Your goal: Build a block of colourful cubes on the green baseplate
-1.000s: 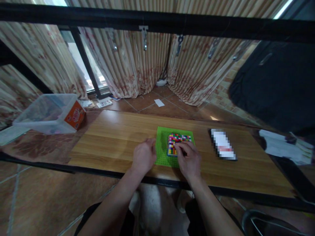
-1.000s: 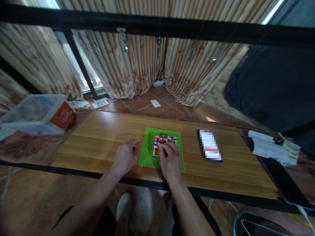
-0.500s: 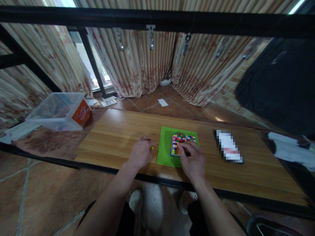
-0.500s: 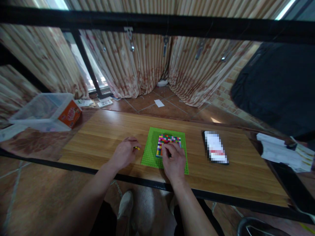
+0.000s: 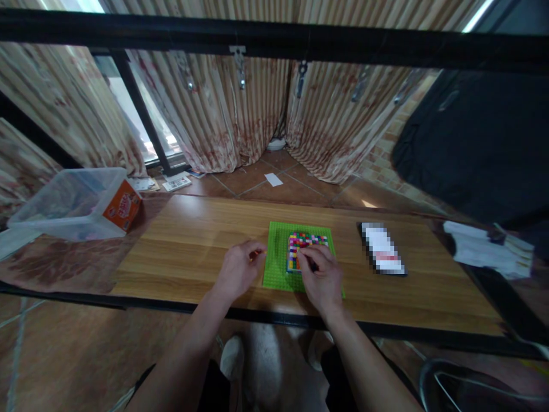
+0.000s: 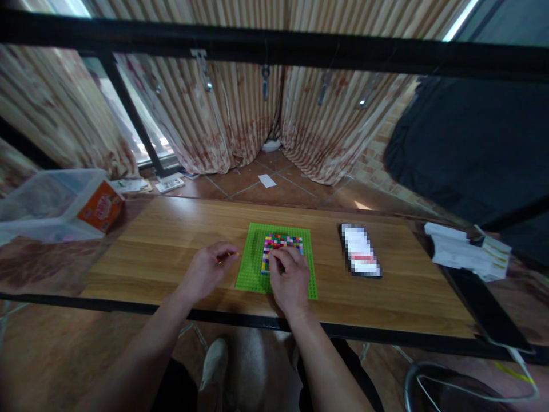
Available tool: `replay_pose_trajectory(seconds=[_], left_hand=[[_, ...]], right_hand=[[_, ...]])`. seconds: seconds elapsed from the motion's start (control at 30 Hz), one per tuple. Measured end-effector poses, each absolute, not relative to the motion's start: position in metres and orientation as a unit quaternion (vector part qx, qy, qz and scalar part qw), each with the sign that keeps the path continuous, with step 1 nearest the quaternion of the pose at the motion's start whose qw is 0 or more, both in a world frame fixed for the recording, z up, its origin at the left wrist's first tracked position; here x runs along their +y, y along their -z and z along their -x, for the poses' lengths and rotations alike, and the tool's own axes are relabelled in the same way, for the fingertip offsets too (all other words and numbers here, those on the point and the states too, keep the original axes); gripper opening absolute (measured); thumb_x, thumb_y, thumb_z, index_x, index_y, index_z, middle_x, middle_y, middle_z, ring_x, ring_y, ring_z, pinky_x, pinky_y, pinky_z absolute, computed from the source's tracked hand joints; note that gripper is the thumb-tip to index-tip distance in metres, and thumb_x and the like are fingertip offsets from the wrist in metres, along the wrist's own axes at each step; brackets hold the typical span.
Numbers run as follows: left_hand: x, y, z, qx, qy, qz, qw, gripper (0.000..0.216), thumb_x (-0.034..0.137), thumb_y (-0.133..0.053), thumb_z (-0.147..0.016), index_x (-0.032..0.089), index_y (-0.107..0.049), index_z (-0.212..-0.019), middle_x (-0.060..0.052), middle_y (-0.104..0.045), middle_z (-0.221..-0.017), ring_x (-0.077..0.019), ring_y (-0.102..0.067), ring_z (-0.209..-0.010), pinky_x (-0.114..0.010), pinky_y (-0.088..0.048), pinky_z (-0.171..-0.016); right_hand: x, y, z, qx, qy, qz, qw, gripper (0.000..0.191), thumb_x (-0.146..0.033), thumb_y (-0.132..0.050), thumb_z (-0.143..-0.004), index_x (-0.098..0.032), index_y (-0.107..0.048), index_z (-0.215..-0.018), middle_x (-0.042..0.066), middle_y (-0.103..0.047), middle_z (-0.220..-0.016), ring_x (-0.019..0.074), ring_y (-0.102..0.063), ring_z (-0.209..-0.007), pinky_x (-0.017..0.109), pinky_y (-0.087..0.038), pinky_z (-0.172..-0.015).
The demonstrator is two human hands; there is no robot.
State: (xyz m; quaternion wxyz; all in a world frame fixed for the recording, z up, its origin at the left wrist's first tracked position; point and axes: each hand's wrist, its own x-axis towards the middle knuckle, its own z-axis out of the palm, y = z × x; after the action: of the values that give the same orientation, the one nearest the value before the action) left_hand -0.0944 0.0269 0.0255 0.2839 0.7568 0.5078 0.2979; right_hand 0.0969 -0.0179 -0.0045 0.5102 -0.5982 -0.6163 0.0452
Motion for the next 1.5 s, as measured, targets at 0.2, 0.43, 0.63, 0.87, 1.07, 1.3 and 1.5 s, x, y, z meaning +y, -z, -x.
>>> replay_pose_trajectory(seconds=[0.2, 0.43, 0.63, 0.87, 1.07, 1.3, 1.5], left_hand=[[0.021, -0.016, 0.076, 0.459, -0.388, -0.673, 0.431, 0.017, 0.021, -0.059, -0.084, 0.017, -0.070, -0.096, -0.005, -0.074, -0.093, -0.0161, -0.069, -0.086, -0.030, -0.055, -0.083], [0.016, -0.017, 0.066, 0.449, -0.399, -0.634, 0.487, 0.023, 0.016, -0.060, -0.081, 0.015, -0.065, -0.103, -0.005, -0.073, -0.091, -0.0150, -0.070, -0.086, -0.031, -0.056, -0.086], [0.014, -0.018, 0.060, 0.451, -0.408, -0.625, 0.490, 0.023, 0.017, -0.061, -0.081, 0.016, -0.065, -0.103, -0.006, -0.074, -0.095, -0.0159, -0.071, -0.088, -0.031, -0.056, -0.085], [0.014, -0.015, 0.060, 0.492, -0.342, -0.686, 0.412, 0.021, 0.019, -0.058, -0.082, 0.018, -0.069, -0.100, -0.004, -0.075, -0.098, -0.0143, -0.068, -0.077, -0.027, -0.055, -0.073], [0.010, -0.018, 0.054, 0.498, -0.304, -0.706, 0.402, 0.029, 0.019, -0.057, -0.083, 0.018, -0.068, -0.109, -0.004, -0.076, -0.093, -0.0144, -0.067, -0.069, -0.026, -0.054, -0.064], [0.006, -0.021, 0.048, 0.499, -0.281, -0.735, 0.362, 0.031, 0.018, -0.058, -0.084, 0.017, -0.069, -0.114, -0.005, -0.075, -0.091, -0.0155, -0.068, -0.071, -0.028, -0.055, -0.070], [0.004, -0.021, 0.047, 0.492, -0.270, -0.755, 0.338, 0.033, 0.016, -0.058, -0.085, 0.016, -0.067, -0.116, -0.007, -0.075, -0.099, -0.0161, -0.069, -0.075, -0.030, -0.055, -0.077]], right_hand=[[-0.022, -0.001, -0.086, -0.658, -0.047, 0.573, 0.487, 0.015, -0.025, -0.056, -0.093, -0.024, -0.072, -0.092, 0.003, -0.071, -0.093, 0.0186, -0.066, -0.087, 0.036, -0.049, -0.081], [-0.024, -0.001, -0.080, -0.680, -0.065, 0.557, 0.473, 0.017, -0.031, -0.057, -0.094, -0.025, -0.073, -0.097, 0.005, -0.072, -0.101, 0.0195, -0.067, -0.093, 0.037, -0.051, -0.085], [-0.023, -0.005, -0.089, -0.667, -0.094, 0.551, 0.493, 0.016, -0.029, -0.058, -0.094, -0.026, -0.074, -0.094, 0.004, -0.071, -0.097, 0.0187, -0.067, -0.091, 0.036, -0.051, -0.084], [-0.020, -0.005, -0.133, -0.587, -0.122, 0.592, 0.538, 0.015, -0.037, -0.066, -0.086, -0.025, -0.076, -0.086, 0.006, -0.066, -0.101, 0.0221, -0.063, -0.098, 0.041, -0.051, -0.088], [-0.019, 0.000, -0.134, -0.624, -0.111, 0.602, 0.485, 0.010, -0.033, -0.069, -0.085, -0.028, -0.077, -0.084, 0.005, -0.063, -0.110, 0.0248, -0.058, -0.108, 0.048, -0.045, -0.096], [-0.014, 0.001, -0.124, -0.648, -0.087, 0.599, 0.462, 0.005, -0.027, -0.072, -0.082, -0.030, -0.076, -0.084, 0.005, -0.062, -0.115, 0.0255, -0.054, -0.112, 0.048, -0.044, -0.096], [-0.011, 0.003, -0.121, -0.628, -0.085, 0.610, 0.475, 0.003, -0.024, -0.074, -0.080, -0.027, -0.075, -0.079, 0.006, -0.063, -0.111, 0.0255, -0.054, -0.110, 0.046, -0.045, -0.095]])
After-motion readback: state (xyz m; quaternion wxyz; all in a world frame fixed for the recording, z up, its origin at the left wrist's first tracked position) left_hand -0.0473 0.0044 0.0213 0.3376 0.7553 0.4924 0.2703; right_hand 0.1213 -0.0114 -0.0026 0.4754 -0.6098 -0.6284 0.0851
